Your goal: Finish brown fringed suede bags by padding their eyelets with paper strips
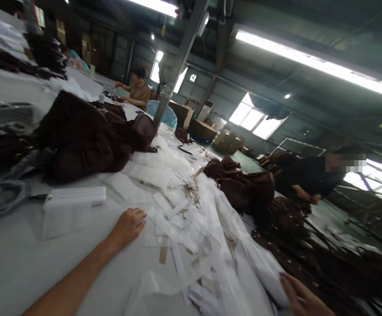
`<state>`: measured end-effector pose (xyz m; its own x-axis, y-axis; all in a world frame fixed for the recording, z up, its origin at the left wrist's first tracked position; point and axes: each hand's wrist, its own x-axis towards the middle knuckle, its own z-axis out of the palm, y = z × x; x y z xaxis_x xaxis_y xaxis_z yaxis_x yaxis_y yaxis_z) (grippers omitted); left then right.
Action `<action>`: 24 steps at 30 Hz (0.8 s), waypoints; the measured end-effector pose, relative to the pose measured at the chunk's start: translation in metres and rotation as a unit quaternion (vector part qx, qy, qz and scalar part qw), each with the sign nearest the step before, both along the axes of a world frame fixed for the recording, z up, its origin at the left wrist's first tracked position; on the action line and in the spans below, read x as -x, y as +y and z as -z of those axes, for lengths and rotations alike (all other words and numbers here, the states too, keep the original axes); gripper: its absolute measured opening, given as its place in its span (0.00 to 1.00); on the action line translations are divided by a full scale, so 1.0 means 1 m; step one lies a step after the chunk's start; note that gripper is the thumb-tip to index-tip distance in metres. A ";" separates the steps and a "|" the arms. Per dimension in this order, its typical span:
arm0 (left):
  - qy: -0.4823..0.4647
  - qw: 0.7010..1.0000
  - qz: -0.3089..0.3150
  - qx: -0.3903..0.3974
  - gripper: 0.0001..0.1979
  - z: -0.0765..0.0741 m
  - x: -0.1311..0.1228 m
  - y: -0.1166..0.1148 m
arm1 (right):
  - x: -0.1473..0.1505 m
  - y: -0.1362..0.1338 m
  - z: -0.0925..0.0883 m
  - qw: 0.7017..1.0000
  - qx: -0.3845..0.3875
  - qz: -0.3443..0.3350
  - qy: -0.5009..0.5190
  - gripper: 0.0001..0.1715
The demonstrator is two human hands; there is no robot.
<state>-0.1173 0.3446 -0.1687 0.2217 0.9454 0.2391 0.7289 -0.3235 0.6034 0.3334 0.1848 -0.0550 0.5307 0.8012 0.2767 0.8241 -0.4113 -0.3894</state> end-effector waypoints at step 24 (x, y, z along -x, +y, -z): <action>-0.029 0.998 0.047 0.026 0.12 0.041 0.003 0.028 | 0.248 0.180 0.080 0.918 0.119 -0.368 0.093 0.20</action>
<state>-0.1206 0.3724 -0.2102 0.2967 0.9327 0.2050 0.6605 -0.3555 0.6613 0.0849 0.3645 -0.1346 -0.1575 0.9875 0.0067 0.8418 0.1379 -0.5218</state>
